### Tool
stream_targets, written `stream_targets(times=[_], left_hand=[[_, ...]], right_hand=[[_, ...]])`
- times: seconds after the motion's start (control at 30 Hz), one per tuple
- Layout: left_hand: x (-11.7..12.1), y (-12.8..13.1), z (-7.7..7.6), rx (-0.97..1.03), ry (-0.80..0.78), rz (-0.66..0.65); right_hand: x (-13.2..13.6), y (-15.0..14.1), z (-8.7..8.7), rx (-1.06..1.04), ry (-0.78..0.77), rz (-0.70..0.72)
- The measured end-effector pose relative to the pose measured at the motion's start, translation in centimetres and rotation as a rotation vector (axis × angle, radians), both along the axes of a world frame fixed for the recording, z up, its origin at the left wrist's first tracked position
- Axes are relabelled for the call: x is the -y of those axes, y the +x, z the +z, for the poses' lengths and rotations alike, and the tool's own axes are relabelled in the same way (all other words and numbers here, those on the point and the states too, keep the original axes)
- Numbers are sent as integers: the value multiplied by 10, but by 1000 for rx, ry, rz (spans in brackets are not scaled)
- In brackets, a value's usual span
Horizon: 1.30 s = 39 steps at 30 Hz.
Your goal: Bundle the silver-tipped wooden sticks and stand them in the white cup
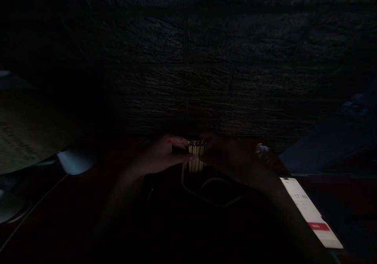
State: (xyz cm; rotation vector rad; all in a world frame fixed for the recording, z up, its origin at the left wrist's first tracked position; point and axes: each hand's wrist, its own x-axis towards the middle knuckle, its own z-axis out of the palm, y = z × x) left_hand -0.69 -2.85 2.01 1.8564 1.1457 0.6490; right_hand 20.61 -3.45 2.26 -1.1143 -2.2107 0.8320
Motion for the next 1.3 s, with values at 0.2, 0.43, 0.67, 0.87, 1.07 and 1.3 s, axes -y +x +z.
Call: stream_targets(times=[0.2,0.43,0.67,0.87,1.07,1.3], left_hand=[[2,0,3,-39,6,-22],[2,-1,3,-21,31,-9],[0,2,-2,10,18,-6],[0,5,-2,42,19,-8],[0,7,-5,50,47,4],[1,8,-5,34,43,33]], right_hand=[[2,-4,0,19,-48,-44],[0,-8,-7,-15,-112,-19],[-2,-10,-8,-2,-100,-17],[-3,-9,-9,42,-57,-39],[-2,-11,-7,79,29,-69],[-2,-9,-8,74,46,-65]])
